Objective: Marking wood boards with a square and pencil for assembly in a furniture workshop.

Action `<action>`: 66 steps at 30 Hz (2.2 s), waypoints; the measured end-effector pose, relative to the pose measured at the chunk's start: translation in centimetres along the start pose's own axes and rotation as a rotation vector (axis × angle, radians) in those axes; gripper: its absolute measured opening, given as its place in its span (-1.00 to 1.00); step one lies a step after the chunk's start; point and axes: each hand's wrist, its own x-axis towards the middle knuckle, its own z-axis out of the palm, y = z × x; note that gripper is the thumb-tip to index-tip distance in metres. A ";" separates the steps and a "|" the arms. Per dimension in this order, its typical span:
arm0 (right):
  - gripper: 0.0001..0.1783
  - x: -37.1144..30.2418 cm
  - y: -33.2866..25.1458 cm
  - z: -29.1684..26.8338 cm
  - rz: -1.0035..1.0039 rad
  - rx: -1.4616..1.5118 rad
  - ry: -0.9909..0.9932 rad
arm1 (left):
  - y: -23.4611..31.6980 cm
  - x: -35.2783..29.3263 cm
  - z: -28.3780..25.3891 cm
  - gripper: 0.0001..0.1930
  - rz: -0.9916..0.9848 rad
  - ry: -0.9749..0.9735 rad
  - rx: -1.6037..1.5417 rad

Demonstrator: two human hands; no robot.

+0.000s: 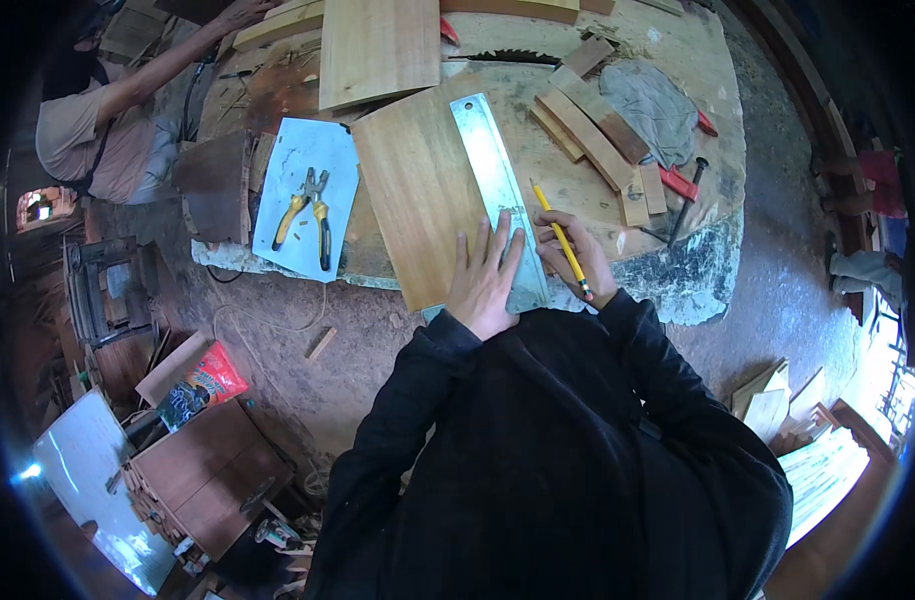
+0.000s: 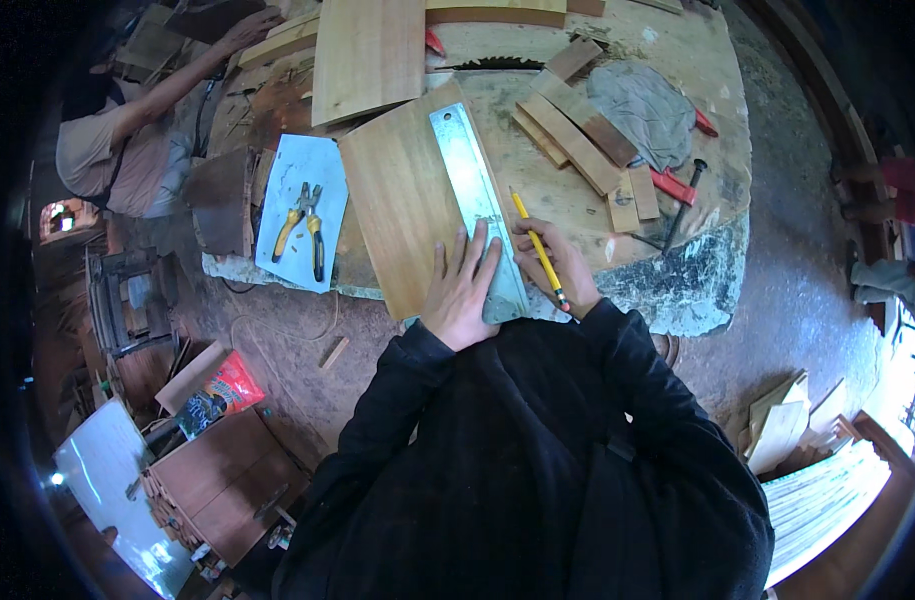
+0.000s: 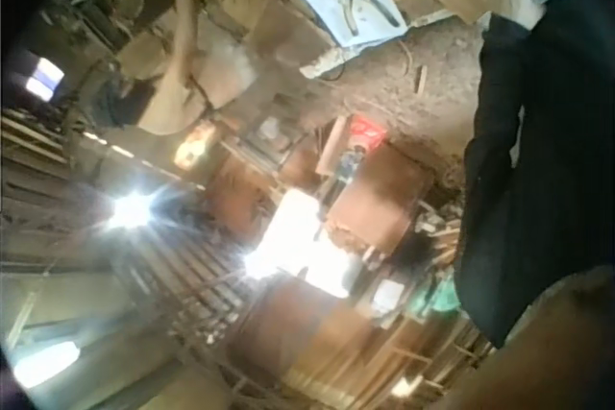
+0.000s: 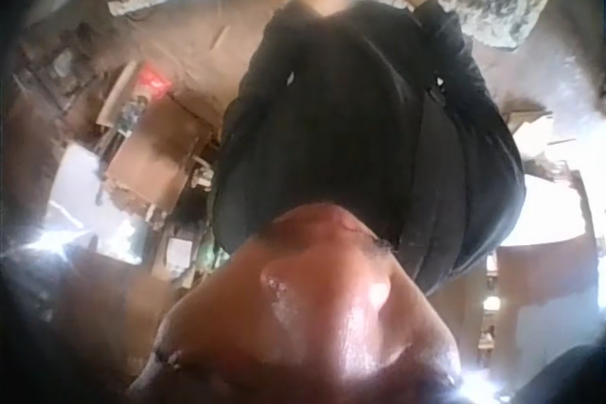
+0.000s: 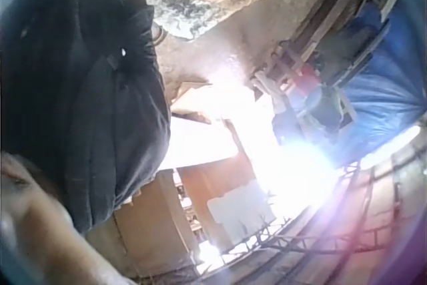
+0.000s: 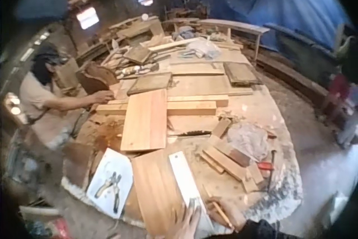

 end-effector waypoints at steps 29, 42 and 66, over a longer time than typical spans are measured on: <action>-0.51 -0.1 -1.4 -1.5 0.070 0.341 -0.172 | -0.1 0.2 0.5 0.22 -0.056 -0.033 -0.015; -0.46 -0.5 -2.1 -0.6 0.048 -0.184 -0.004 | 1.1 1.4 0.7 0.09 0.019 -0.034 -0.021; -0.51 -4.0 -2.3 -6.5 -0.317 -0.700 0.322 | 2.6 -1.8 3.8 0.03 -0.046 0.291 -0.104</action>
